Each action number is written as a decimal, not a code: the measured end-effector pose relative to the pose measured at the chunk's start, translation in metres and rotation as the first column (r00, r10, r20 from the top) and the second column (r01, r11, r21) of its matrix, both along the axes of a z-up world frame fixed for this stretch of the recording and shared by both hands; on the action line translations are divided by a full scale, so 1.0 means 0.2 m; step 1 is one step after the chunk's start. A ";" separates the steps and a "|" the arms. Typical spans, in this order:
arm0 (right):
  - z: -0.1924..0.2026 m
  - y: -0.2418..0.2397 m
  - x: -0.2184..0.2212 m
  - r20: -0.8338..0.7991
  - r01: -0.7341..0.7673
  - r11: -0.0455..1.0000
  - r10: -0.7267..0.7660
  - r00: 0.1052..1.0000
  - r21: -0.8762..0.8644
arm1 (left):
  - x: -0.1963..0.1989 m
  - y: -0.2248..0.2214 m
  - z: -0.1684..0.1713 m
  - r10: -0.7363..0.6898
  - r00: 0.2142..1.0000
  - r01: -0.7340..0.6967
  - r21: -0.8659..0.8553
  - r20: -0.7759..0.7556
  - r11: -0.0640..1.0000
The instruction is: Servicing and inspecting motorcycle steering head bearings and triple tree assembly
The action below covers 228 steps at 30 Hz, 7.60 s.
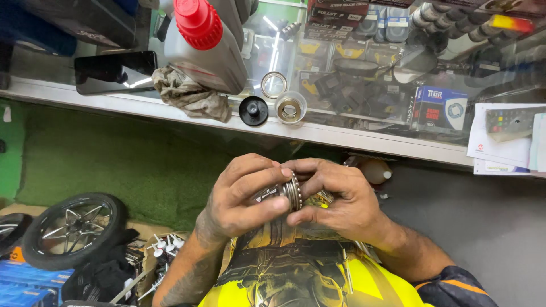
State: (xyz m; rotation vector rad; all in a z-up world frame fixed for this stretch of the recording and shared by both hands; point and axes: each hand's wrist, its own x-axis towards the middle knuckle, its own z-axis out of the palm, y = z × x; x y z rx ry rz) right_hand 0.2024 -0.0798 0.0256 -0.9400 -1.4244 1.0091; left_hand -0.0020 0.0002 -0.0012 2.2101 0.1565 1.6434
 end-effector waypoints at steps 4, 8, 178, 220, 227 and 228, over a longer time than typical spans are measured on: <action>-0.15 -0.02 -0.01 -0.296 -0.129 0.974 0.070 0.953 -0.186 | -0.04 -0.04 0.06 0.071 0.995 -0.076 -0.076 -0.075 0.994; -0.27 -0.02 -0.03 -0.725 -0.326 0.921 0.075 0.684 -0.212 | -0.06 -0.08 0.04 -0.054 0.989 0.106 -0.401 0.139 0.910; -0.53 0.61 0.19 0.630 0.073 0.965 -0.220 0.745 0.251 | -0.29 -0.04 -0.18 0.133 0.991 -0.056 -0.800 0.030 0.597; -0.44 1.25 0.24 0.895 -0.172 0.981 0.153 0.420 -0.087 | -0.30 0.03 -0.46 0.404 0.879 -0.436 -0.774 -0.255 0.459; -0.17 0.95 0.36 0.748 -0.038 0.992 0.114 0.654 -0.119 | -0.32 0.09 -0.41 0.399 0.887 -0.430 -0.732 -0.233 0.529; -0.14 0.89 0.36 0.717 -0.035 0.990 0.123 0.686 -0.136 | -0.33 0.10 -0.42 0.402 0.884 -0.435 -0.731 -0.237 0.527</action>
